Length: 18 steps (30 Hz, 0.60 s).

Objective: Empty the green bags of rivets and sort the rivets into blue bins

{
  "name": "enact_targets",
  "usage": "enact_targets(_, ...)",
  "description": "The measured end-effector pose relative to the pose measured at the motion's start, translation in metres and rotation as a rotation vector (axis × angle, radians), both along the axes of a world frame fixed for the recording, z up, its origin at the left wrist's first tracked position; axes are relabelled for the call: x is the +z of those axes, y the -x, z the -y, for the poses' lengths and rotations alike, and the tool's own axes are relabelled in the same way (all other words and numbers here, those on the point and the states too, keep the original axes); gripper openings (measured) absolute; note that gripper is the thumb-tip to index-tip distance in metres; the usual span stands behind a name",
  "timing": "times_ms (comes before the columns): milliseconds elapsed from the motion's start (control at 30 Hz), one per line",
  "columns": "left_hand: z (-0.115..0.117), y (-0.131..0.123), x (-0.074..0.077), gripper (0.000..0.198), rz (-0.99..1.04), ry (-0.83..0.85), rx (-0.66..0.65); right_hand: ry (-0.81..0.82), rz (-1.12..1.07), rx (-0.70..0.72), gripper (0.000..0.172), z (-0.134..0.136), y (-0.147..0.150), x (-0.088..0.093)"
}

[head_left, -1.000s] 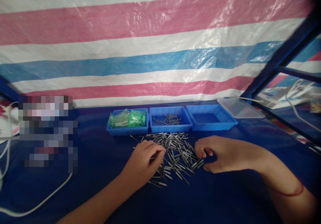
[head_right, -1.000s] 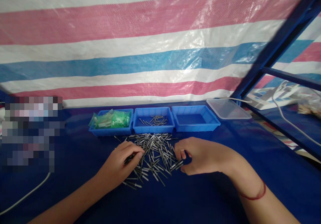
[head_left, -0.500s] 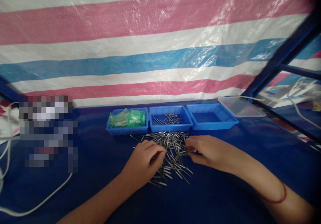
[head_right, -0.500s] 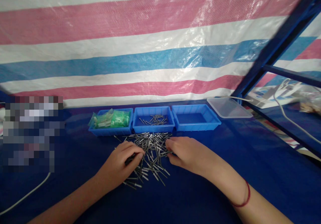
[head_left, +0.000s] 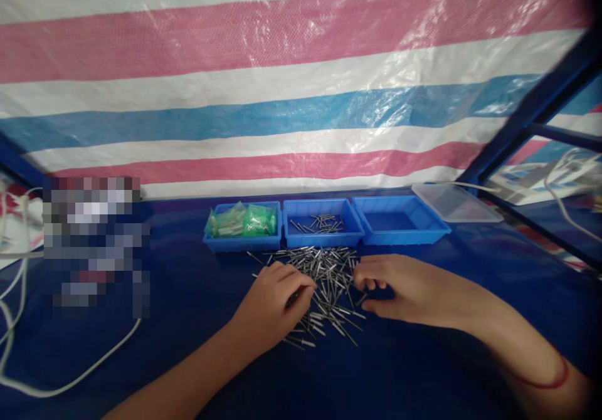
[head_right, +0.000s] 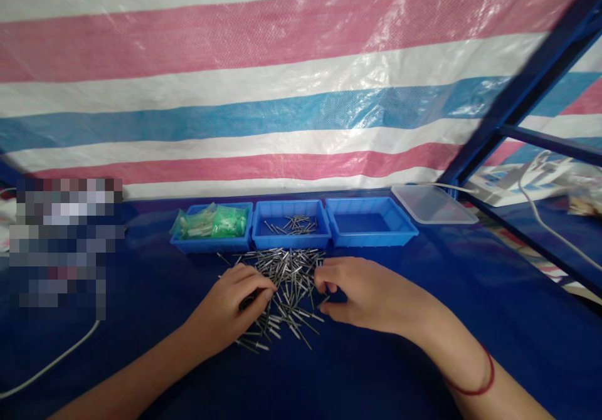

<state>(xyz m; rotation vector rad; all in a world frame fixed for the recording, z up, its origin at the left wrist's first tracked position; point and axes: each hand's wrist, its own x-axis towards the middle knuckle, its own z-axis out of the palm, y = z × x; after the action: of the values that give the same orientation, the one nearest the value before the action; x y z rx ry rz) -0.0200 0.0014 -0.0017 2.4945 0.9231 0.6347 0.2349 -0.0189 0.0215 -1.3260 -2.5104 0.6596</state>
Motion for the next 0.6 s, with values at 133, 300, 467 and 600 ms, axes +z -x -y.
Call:
enact_targets(133,0.0,0.0,0.0,0.015,-0.002,-0.006,0.0,0.089,0.005,0.053,0.011,0.001,0.001,-0.002)
enact_targets(300,0.001,-0.001,0.0,0.016,0.001,-0.008,-0.018,0.028,0.019,0.052,0.015,0.004,0.006,-0.002)
enact_targets(467,0.004,-0.003,0.001,0.024,0.042,0.003,-0.031,-0.056,-0.19,0.018,0.012,0.007,0.024,0.001)
enact_targets(600,0.004,-0.005,0.002,0.02,0.031,0.013,-0.073,-0.117,-0.33,0.041,0.012,0.01,0.041,0.0)
